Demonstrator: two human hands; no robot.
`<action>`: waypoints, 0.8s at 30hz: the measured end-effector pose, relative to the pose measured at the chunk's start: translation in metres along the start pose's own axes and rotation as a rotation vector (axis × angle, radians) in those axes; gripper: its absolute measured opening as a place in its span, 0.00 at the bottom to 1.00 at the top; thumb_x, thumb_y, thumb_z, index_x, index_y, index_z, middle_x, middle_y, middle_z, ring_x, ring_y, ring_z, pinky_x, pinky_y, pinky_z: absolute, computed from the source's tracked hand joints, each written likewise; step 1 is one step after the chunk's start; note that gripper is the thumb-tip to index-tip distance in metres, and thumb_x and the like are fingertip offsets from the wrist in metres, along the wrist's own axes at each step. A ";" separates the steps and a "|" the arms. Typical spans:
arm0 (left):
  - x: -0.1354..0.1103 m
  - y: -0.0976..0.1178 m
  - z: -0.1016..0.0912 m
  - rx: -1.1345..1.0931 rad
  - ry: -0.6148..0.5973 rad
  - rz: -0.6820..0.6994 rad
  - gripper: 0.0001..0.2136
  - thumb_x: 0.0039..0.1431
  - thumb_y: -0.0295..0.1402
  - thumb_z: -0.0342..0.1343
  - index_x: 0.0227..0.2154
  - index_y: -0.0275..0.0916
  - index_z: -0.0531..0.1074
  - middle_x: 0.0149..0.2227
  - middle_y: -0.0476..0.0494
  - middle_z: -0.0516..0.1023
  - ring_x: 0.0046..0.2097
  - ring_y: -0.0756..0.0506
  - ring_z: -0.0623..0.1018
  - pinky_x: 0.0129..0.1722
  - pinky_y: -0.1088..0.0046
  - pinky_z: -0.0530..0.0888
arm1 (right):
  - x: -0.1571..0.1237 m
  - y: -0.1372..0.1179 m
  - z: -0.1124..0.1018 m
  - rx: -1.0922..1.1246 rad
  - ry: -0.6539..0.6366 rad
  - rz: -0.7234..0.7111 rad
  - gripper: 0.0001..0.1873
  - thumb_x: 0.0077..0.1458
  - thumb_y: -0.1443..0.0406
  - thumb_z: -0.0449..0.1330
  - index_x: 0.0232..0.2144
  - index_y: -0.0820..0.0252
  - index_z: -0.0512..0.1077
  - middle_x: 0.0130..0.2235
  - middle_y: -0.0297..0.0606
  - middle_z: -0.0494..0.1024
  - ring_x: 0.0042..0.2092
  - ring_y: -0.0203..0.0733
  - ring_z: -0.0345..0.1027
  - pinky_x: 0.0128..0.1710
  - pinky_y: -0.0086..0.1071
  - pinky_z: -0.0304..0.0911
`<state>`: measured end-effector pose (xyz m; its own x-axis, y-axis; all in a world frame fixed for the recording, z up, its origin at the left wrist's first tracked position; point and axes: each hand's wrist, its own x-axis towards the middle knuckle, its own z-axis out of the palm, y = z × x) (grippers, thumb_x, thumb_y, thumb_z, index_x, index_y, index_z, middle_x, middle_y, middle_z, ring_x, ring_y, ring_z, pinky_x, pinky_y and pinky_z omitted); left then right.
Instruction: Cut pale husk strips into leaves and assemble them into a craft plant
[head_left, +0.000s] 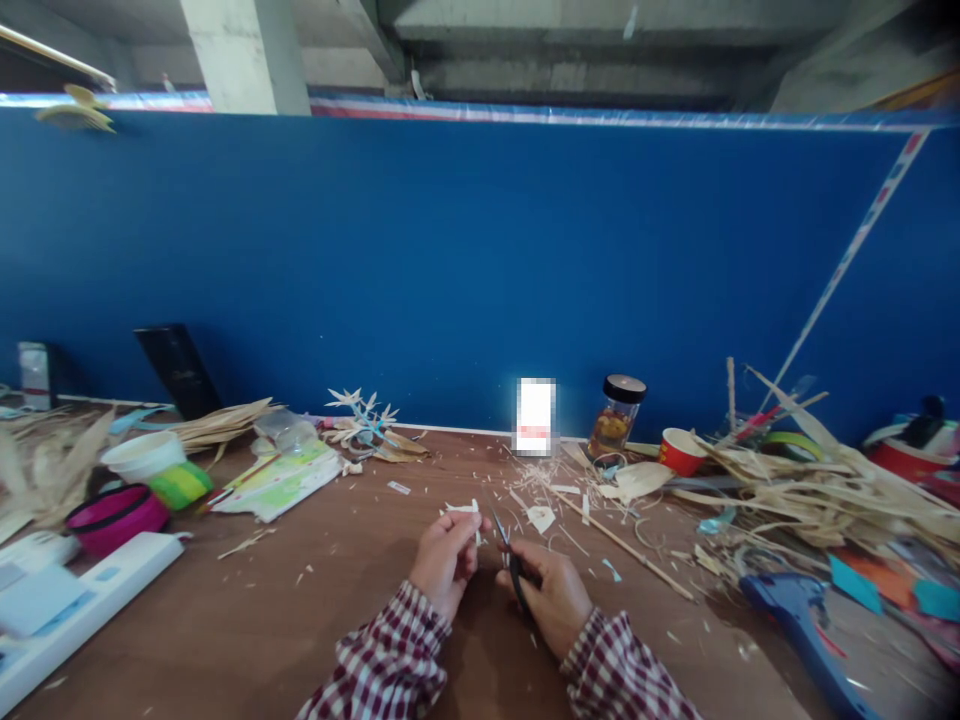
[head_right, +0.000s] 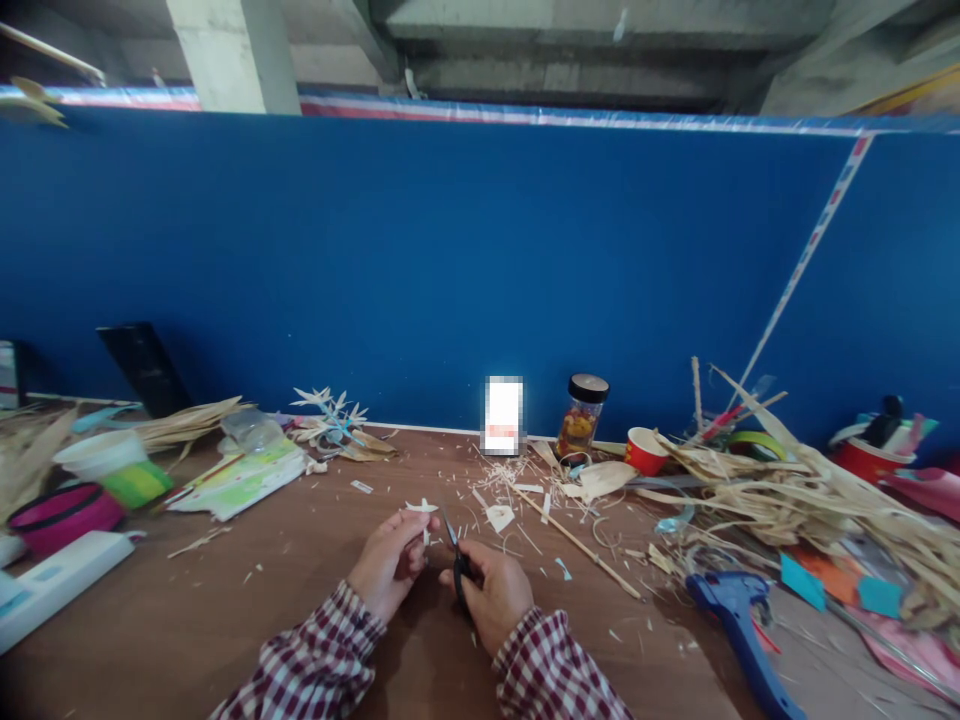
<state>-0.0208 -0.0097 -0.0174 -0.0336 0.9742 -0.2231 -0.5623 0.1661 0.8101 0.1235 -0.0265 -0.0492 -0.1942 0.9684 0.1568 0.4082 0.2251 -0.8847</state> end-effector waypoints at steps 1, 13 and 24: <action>0.000 0.000 0.000 -0.002 0.006 -0.006 0.07 0.43 0.29 0.60 0.24 0.33 0.68 0.23 0.49 0.74 0.15 0.60 0.63 0.12 0.87 0.60 | 0.000 -0.001 0.000 -0.006 -0.004 0.000 0.13 0.46 0.59 0.57 0.35 0.57 0.73 0.24 0.30 0.72 0.24 0.34 0.62 0.23 0.24 0.58; 0.002 0.004 0.001 -0.114 0.112 -0.034 0.08 0.45 0.21 0.59 0.31 0.32 0.71 0.25 0.45 0.75 0.24 0.53 0.75 0.21 0.83 0.73 | 0.000 -0.011 -0.005 -0.108 -0.001 -0.043 0.13 0.46 0.61 0.57 0.35 0.59 0.73 0.25 0.32 0.74 0.27 0.37 0.65 0.27 0.25 0.60; -0.001 0.005 0.002 -0.071 0.081 -0.036 0.11 0.39 0.30 0.63 0.27 0.34 0.70 0.17 0.56 0.66 0.15 0.60 0.62 0.12 0.88 0.57 | -0.003 -0.019 -0.008 -0.169 -0.038 -0.095 0.11 0.47 0.62 0.55 0.34 0.57 0.72 0.26 0.31 0.74 0.28 0.37 0.65 0.29 0.25 0.59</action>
<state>-0.0221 -0.0095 -0.0124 -0.0776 0.9519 -0.2964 -0.6211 0.1864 0.7612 0.1235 -0.0327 -0.0297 -0.2711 0.9377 0.2172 0.5300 0.3338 -0.7795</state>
